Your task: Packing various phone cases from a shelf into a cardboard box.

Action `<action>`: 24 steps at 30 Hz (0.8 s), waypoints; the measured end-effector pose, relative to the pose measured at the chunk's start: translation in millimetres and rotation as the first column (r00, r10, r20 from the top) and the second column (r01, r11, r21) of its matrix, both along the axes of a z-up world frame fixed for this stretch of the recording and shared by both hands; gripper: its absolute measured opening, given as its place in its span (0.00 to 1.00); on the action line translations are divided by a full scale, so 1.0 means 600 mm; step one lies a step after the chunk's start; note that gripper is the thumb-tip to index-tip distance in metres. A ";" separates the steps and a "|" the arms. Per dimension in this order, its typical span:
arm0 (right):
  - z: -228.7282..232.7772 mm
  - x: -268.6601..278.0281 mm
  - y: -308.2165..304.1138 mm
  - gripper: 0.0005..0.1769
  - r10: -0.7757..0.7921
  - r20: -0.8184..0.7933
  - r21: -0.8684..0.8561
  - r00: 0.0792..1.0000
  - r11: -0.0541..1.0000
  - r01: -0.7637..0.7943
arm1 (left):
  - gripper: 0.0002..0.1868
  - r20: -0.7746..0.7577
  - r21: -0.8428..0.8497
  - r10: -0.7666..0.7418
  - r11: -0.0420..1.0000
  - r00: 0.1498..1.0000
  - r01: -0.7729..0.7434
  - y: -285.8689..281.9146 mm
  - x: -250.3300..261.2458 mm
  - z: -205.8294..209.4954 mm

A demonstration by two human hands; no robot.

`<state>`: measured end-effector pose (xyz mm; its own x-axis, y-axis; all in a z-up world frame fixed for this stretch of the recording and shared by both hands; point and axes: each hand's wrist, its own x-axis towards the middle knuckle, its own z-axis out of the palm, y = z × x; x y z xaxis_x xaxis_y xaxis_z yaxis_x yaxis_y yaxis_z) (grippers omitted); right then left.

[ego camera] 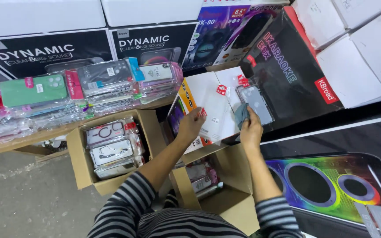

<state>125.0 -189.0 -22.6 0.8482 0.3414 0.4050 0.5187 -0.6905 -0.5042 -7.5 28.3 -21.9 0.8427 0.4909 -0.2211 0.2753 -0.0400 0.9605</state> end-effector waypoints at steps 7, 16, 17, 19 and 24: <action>0.033 -0.148 0.092 0.26 0.534 0.021 -0.147 0.846 0.838 -0.525 | 0.31 -0.091 0.095 -0.129 0.986 0.987 0.137 -0.005 -0.002 -0.013; 0.024 0.064 0.189 0.28 0.546 -0.040 -0.188 0.837 0.818 -0.543 | 0.32 -0.116 0.030 -0.106 0.993 0.988 0.110 -0.006 0.004 -0.032; 0.014 0.088 0.193 0.26 0.551 -0.039 -0.215 0.833 0.810 -0.546 | 0.32 -0.130 0.037 -0.102 0.994 0.986 0.107 -0.008 0.005 -0.033; 0.000 0.121 0.190 0.25 0.557 -0.037 -0.238 0.830 0.802 -0.548 | 0.32 -0.145 0.047 -0.097 0.993 0.985 0.105 -0.013 0.007 -0.035; 0.018 0.105 0.125 0.23 0.448 0.146 -0.430 0.882 0.832 -0.351 | 0.32 -0.160 0.036 -0.069 0.996 0.985 0.076 -0.024 0.009 -0.023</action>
